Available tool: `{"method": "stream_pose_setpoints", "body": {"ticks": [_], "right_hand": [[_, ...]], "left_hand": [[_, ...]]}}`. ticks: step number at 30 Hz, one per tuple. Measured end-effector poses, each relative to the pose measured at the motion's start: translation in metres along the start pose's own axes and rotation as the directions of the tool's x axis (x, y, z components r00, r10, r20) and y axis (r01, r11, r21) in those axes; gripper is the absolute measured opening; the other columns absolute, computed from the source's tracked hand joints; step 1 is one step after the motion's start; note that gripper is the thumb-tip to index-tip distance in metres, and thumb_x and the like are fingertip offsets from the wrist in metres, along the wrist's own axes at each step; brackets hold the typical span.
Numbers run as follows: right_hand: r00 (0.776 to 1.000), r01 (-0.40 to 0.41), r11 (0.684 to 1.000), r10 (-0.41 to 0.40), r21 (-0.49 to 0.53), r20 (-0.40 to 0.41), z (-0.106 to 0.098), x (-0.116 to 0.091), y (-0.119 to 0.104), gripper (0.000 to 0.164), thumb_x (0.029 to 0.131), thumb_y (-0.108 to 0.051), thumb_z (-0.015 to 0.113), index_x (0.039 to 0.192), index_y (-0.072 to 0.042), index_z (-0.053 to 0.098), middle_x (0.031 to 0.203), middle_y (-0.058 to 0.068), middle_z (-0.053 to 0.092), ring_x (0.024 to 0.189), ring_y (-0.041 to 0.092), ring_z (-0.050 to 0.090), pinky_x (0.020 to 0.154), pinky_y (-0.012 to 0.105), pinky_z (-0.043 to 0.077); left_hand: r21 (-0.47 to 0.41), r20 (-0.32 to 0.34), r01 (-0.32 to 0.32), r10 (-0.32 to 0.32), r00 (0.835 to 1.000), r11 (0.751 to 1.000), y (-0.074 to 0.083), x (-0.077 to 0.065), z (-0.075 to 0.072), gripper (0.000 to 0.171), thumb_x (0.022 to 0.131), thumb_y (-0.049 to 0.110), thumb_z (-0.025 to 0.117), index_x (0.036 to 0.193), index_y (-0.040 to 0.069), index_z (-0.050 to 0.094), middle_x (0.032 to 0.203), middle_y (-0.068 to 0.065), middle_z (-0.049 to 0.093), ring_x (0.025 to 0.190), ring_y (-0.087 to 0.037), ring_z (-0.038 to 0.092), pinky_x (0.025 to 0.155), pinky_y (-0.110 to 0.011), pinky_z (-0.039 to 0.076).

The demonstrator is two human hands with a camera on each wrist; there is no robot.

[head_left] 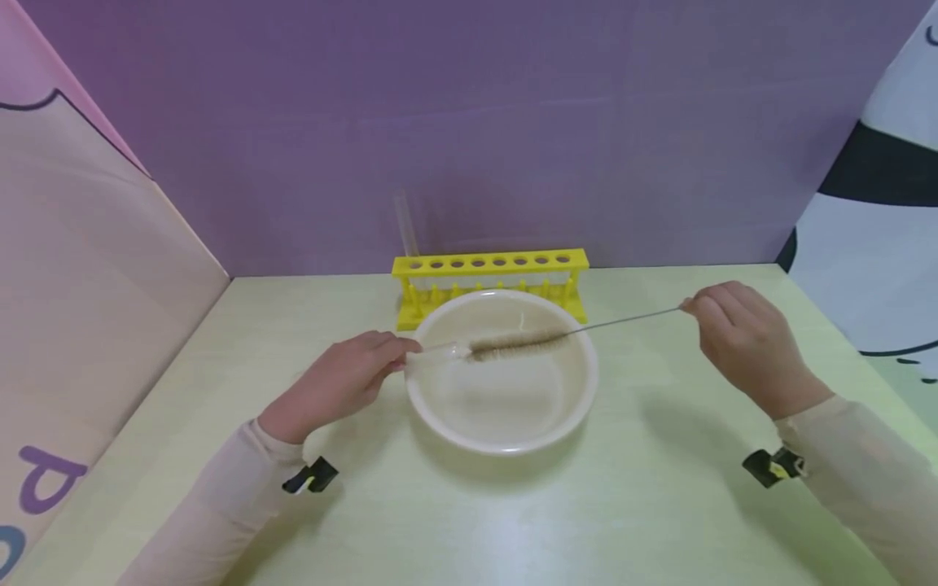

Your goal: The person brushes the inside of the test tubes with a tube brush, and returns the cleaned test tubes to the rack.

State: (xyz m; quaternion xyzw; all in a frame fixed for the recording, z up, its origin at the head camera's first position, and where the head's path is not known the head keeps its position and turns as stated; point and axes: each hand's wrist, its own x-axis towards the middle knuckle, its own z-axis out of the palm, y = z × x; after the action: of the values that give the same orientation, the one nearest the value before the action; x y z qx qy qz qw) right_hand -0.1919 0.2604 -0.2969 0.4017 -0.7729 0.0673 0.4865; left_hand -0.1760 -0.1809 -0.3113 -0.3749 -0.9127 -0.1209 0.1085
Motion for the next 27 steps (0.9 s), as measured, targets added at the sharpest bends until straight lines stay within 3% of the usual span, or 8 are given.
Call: {"method": "stream_pose_setpoints", "body": {"ticks": [6, 16, 27], "right_hand": [[1.000, -0.006, 1.000, 0.006, -0.011, -0.001, -0.0022, 0.0003, 0.0009, 0.033, 0.098, -0.008, 0.034, 0.076, 0.009, 0.052, 0.072, 0.021, 0.057, 0.063, 0.037, 0.055, 0.057, 0.043, 0.046], [0.997, -0.034, 0.999, 0.035, 0.014, -0.071, -0.0036, 0.0031, -0.0009, 0.032, 0.098, -0.008, 0.037, 0.074, 0.008, 0.051, 0.069, 0.021, 0.056, 0.060, 0.037, 0.052, 0.054, 0.043, 0.043], [0.994, -0.057, 0.998, 0.059, 0.018, -0.091, -0.0008, 0.0024, -0.0022, 0.032, 0.098, -0.009, 0.039, 0.073, 0.008, 0.050, 0.069, 0.020, 0.056, 0.059, 0.037, 0.051, 0.054, 0.043, 0.043]], "left_hand": [[0.008, -0.016, -0.021, 0.021, 1.000, 1.000, -0.0023, -0.0017, 0.0000, 0.028, 0.088, 0.001, 0.063, 0.115, 0.007, 0.060, 0.091, -0.004, 0.065, 0.080, -0.018, 0.061, 0.065, -0.031, 0.051], [-0.007, -0.001, 0.017, -0.017, 1.000, 1.000, -0.0001, -0.0006, 0.0031, 0.029, 0.087, 0.004, 0.066, 0.115, 0.010, 0.062, 0.094, -0.002, 0.065, 0.081, -0.016, 0.059, 0.066, -0.030, 0.052], [0.004, -0.035, -0.005, 0.006, 0.999, 1.000, 0.0018, 0.0026, 0.0058, 0.029, 0.086, 0.001, 0.066, 0.113, 0.010, 0.062, 0.090, -0.002, 0.063, 0.076, -0.015, 0.056, 0.061, -0.028, 0.048]]}}
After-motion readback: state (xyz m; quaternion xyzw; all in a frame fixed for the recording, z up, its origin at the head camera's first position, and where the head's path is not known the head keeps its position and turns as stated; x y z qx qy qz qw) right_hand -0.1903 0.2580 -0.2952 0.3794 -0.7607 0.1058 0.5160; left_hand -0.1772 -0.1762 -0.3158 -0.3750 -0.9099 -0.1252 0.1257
